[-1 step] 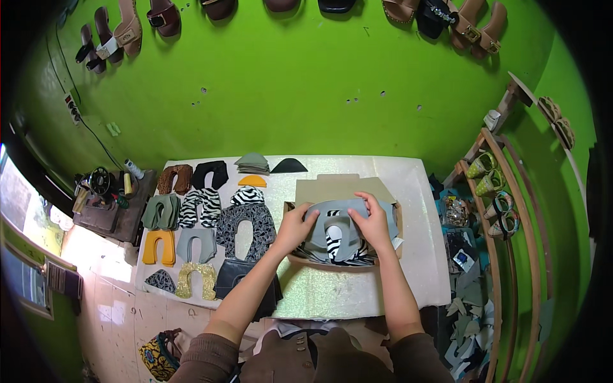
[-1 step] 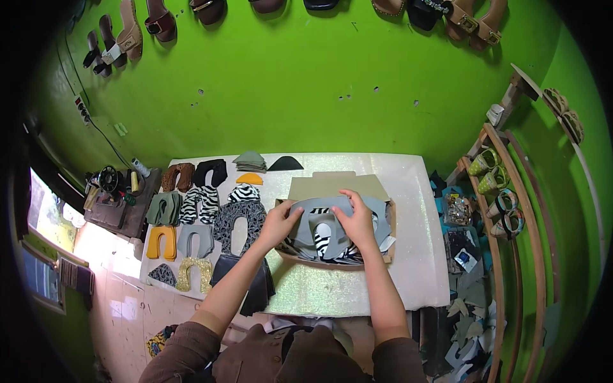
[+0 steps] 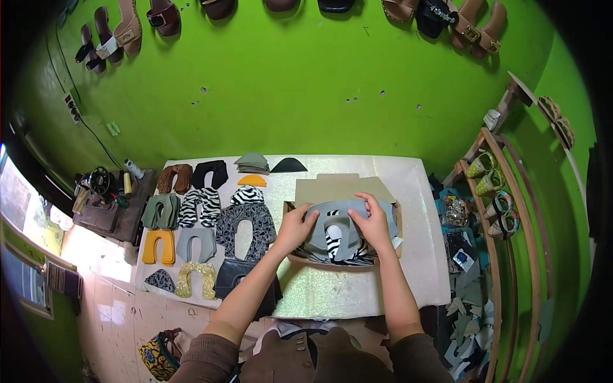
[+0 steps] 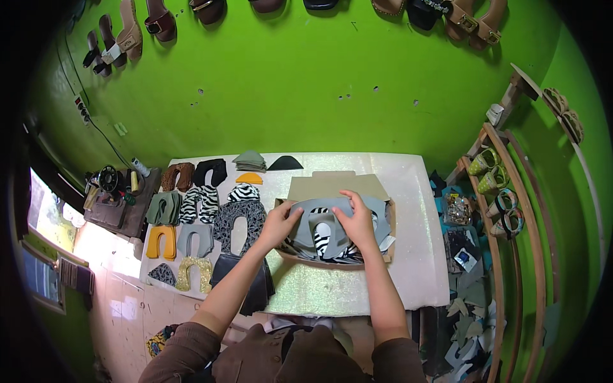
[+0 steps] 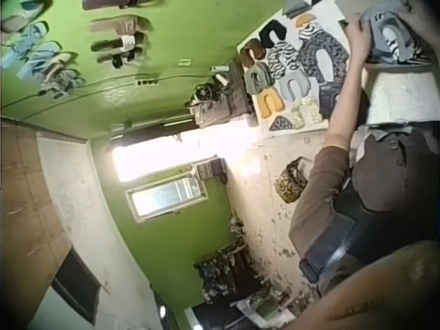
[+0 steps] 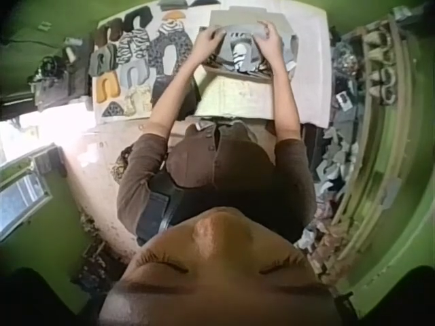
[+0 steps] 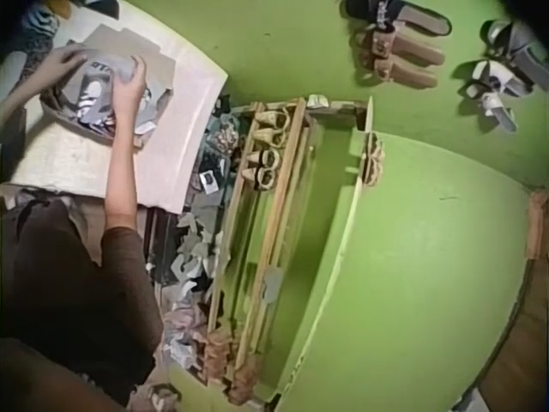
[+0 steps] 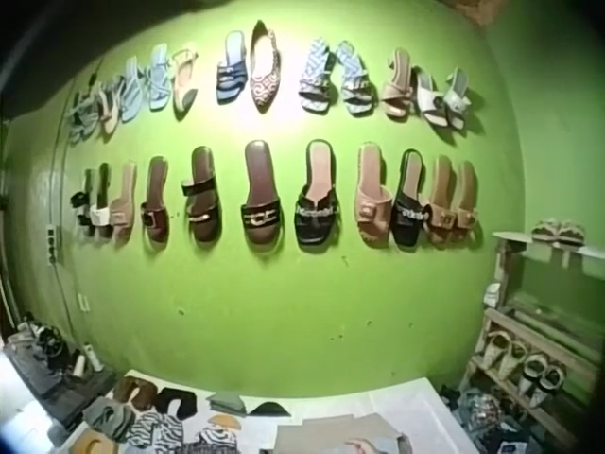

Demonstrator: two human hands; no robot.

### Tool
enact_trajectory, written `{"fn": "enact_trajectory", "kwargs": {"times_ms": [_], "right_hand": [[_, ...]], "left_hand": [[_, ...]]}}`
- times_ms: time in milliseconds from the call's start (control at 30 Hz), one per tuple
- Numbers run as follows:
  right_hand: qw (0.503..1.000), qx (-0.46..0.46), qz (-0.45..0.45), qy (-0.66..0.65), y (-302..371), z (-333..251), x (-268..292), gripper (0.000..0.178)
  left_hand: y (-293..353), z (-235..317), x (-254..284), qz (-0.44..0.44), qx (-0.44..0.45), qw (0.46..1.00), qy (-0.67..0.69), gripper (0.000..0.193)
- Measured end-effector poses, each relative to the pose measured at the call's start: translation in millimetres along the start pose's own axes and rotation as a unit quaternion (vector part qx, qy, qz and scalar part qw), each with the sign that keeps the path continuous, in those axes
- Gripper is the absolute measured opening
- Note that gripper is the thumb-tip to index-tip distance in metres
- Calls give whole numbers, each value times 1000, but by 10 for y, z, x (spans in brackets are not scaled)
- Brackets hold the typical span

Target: Sorting various patterned shoe upper components from a box onto a workbench.

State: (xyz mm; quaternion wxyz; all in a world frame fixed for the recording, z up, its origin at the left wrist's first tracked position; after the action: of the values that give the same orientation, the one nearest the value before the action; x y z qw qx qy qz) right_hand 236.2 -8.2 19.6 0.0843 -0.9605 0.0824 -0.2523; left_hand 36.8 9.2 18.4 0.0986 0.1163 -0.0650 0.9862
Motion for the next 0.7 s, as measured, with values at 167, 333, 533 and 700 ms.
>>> {"fn": "enact_trajectory", "kwargs": {"times_ms": [167, 333, 533, 700], "right_hand": [[993, -8, -46, 111, 165, 98, -31, 35], [967, 16, -58, 248, 227, 217, -108, 35], [910, 101, -40, 400, 237, 221, -246, 43], [889, 105, -42, 444, 230, 195, -331, 46]], "left_hand": [[121, -207, -85, 18, 3, 1000, 5, 27], [164, -341, -186, 6, -21, 998, -64, 26], [41, -292, -263, -100, 25, 964, -244, 20], [-44, -437, -255, -104, 8, 952, -286, 21]]}}
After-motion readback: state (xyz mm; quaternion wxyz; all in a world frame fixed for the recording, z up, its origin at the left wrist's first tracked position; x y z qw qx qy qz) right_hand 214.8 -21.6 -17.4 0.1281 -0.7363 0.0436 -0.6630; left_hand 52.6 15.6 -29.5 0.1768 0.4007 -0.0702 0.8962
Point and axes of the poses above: each hand's wrist, its own y-axis away from the middle knuckle, its own x-axis out of the back of the hand, z = x × y, the point moved 3 cm from there along -y, towards the middle knuckle, and after that the axes turned 12 degrees about y, right-handed, at the moved point
